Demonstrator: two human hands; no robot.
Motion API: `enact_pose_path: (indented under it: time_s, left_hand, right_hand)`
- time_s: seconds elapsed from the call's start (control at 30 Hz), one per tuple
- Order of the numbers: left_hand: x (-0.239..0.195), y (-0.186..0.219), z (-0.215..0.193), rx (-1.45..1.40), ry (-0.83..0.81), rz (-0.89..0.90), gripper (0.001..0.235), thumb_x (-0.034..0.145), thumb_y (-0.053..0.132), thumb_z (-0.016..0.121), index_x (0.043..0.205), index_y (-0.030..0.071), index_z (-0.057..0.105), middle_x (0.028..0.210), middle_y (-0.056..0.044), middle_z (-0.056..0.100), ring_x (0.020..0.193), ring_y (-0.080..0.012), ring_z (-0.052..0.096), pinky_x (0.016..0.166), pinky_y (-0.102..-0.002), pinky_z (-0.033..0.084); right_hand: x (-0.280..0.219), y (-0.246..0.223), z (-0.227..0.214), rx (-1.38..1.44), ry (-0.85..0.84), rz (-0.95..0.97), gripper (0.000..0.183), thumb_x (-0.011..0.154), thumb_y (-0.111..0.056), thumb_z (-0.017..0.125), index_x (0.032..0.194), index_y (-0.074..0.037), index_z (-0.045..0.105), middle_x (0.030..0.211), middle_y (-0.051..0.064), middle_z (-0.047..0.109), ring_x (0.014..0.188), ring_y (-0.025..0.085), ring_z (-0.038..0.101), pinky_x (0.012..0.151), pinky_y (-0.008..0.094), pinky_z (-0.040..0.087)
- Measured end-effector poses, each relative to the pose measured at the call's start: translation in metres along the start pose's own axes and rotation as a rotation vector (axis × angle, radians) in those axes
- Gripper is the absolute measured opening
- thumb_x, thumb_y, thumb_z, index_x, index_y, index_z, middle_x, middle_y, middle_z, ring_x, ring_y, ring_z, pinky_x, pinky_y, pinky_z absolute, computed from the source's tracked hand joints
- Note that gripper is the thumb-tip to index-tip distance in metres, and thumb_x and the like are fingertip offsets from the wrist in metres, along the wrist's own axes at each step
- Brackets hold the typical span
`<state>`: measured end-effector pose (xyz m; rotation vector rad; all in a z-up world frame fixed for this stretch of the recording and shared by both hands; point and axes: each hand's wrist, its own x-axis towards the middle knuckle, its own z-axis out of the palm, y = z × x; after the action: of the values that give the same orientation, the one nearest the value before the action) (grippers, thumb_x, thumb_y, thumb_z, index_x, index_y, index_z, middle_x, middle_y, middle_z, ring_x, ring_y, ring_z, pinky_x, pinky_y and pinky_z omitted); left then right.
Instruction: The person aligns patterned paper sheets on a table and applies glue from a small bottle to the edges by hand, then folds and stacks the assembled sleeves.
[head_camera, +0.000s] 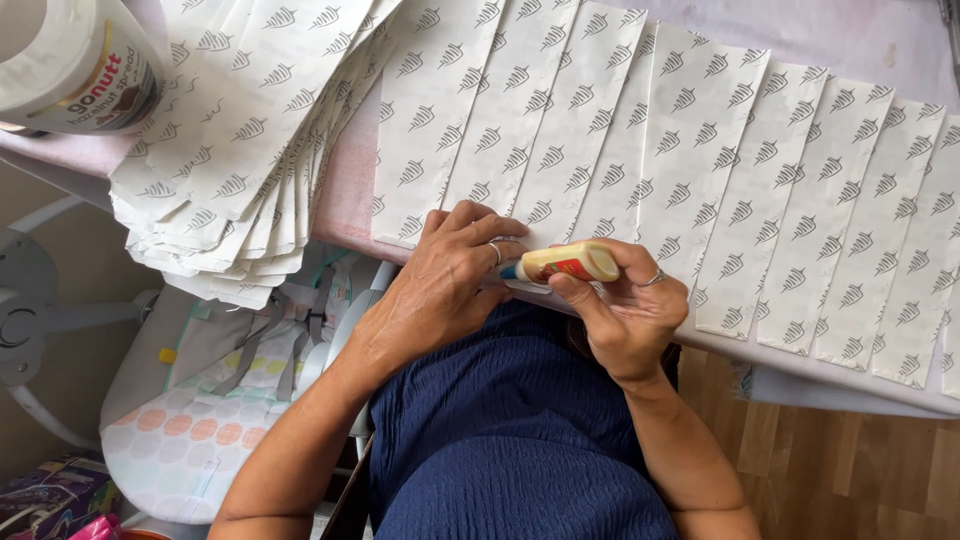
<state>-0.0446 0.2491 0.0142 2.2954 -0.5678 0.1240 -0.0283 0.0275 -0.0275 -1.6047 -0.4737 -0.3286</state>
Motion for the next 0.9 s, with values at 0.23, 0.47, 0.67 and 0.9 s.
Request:
enact_pose_path:
  time_s: [0.23, 0.47, 0.67, 0.9]
  left_hand:
    - [0.0, 0.003, -0.002, -0.028, 0.015, -0.014, 0.033, 0.08, 0.016, 0.083, 0.109, 0.004, 0.075, 0.115, -0.01, 0.07, 0.112, -0.0284, 0.055, 0.093, -0.041, 0.037]
    - [0.0, 0.006, 0.01, 0.007, 0.093, -0.057, 0.024, 0.079, 0.011, 0.082, 0.102, 0.006, 0.076, 0.11, -0.007, 0.072, 0.109, -0.0257, 0.056, 0.093, -0.039, 0.038]
    - [0.001, 0.007, 0.013, 0.039, 0.142, -0.053, 0.015, 0.084, 0.004, 0.072, 0.099, 0.007, 0.076, 0.108, -0.006, 0.072, 0.107, -0.0248, 0.057, 0.091, -0.038, 0.039]
    - [-0.001, 0.006, 0.013, 0.079, 0.148, -0.033, 0.023, 0.09, -0.003, 0.056, 0.097, 0.007, 0.075, 0.108, -0.004, 0.072, 0.106, -0.0239, 0.057, 0.089, -0.037, 0.039]
  right_hand:
    - [-0.001, -0.02, -0.015, -0.001, 0.003, 0.055, 0.029, 0.081, 0.007, 0.081, 0.103, 0.012, 0.062, 0.093, 0.025, 0.074, 0.096, 0.027, 0.073, 0.083, 0.04, 0.061]
    - [-0.018, -0.002, -0.043, -0.03, 0.121, 0.026, 0.036, 0.078, 0.01, 0.083, 0.105, 0.015, 0.059, 0.096, 0.028, 0.07, 0.098, 0.032, 0.073, 0.088, 0.041, 0.059]
    - [-0.009, -0.006, -0.009, -0.017, 0.069, 0.028, 0.034, 0.076, 0.011, 0.085, 0.101, 0.014, 0.062, 0.092, 0.026, 0.073, 0.098, 0.031, 0.074, 0.084, 0.041, 0.059]
    - [-0.003, -0.016, -0.003, -0.035, 0.047, 0.024, 0.032, 0.078, 0.008, 0.084, 0.101, 0.013, 0.063, 0.092, 0.025, 0.073, 0.094, 0.029, 0.074, 0.081, 0.042, 0.06]
